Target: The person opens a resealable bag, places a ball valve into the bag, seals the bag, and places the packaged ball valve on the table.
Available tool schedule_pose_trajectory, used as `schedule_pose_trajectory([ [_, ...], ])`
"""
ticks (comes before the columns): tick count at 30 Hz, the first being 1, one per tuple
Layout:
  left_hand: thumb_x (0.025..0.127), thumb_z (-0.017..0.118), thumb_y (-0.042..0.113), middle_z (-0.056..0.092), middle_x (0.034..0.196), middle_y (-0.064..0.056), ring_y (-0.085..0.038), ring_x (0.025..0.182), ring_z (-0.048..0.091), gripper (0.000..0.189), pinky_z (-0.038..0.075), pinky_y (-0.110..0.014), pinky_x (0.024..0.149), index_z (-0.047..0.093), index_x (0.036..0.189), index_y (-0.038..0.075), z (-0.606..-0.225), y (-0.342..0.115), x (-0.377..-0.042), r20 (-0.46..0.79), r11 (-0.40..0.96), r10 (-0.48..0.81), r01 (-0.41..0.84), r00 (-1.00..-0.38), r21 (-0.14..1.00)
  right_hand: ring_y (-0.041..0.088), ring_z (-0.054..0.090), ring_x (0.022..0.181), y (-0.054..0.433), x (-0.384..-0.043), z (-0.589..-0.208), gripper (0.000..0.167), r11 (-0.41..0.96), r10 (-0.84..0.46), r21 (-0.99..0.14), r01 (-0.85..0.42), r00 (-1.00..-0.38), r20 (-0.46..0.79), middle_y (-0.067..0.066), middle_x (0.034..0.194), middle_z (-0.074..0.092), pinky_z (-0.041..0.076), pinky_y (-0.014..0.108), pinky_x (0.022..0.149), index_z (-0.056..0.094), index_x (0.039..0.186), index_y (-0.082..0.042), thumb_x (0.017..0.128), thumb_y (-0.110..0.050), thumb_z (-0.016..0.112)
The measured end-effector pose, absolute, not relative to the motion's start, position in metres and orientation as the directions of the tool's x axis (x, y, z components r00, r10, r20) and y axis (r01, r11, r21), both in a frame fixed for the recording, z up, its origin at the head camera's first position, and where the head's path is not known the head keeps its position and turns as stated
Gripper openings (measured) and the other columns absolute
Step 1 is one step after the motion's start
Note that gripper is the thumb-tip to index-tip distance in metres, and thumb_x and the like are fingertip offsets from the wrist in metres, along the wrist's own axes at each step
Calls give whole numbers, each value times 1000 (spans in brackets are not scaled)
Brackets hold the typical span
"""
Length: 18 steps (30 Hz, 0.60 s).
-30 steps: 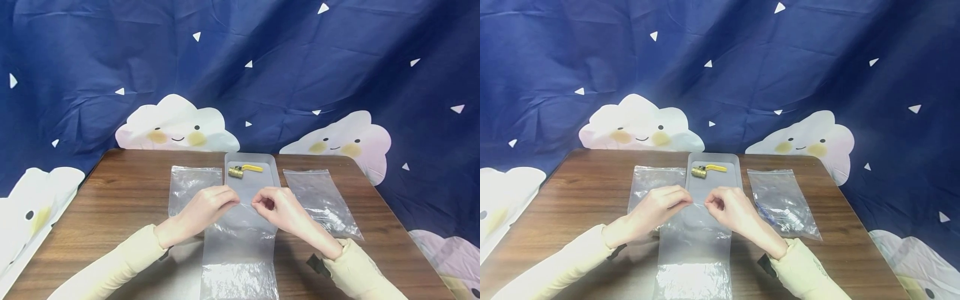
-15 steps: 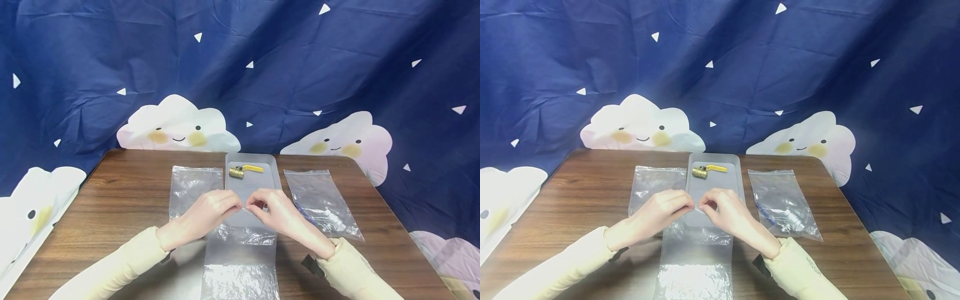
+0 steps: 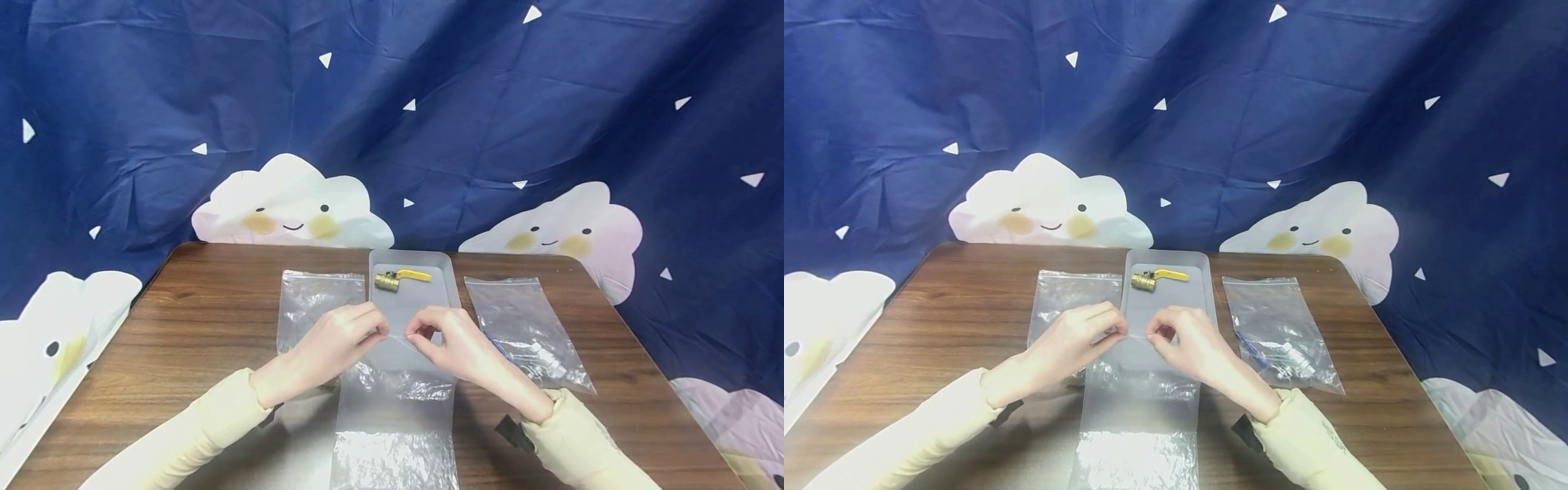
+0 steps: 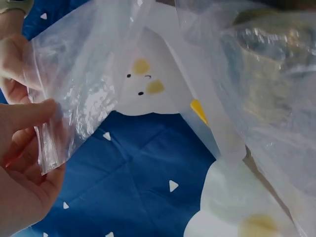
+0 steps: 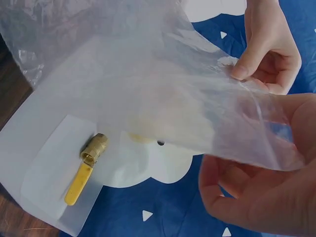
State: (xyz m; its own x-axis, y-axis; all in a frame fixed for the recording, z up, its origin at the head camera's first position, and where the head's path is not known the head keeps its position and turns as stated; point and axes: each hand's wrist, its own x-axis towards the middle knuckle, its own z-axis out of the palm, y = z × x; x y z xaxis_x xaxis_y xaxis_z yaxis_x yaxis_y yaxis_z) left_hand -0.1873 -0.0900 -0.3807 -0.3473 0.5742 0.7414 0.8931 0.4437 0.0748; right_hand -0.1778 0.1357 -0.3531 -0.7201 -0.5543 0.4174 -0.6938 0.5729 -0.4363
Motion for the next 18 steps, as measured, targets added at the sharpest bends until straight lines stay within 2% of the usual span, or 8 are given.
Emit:
schedule_pose_trajectory([
  [7,81,76,1,67,82,5,-6,74,63,17,52,-14,71,64,88,11,-381,-88,-185,744,427,585,903,-324,58,4,61,72,129,-177,-355,8,544,-579,-416,-728,-685,443,-3,78,69,53,20,68,71,86,-10,84,-3,73],
  [13,85,73,7,67,85,6,-5,79,63,11,51,-16,72,65,90,12,-379,-89,-181,740,428,596,903,-312,35,3,61,69,128,-178,-353,8,577,-542,-399,-713,-699,466,-4,76,70,53,18,65,72,81,-11,84,-4,73],
  [18,84,76,6,66,84,7,-5,78,61,16,50,-17,71,63,91,12,-378,-90,-182,742,440,588,897,-322,41,4,62,69,129,-180,-351,8,594,-530,-398,-699,-712,460,-3,78,71,53,18,65,72,81,-11,84,-3,72],
])
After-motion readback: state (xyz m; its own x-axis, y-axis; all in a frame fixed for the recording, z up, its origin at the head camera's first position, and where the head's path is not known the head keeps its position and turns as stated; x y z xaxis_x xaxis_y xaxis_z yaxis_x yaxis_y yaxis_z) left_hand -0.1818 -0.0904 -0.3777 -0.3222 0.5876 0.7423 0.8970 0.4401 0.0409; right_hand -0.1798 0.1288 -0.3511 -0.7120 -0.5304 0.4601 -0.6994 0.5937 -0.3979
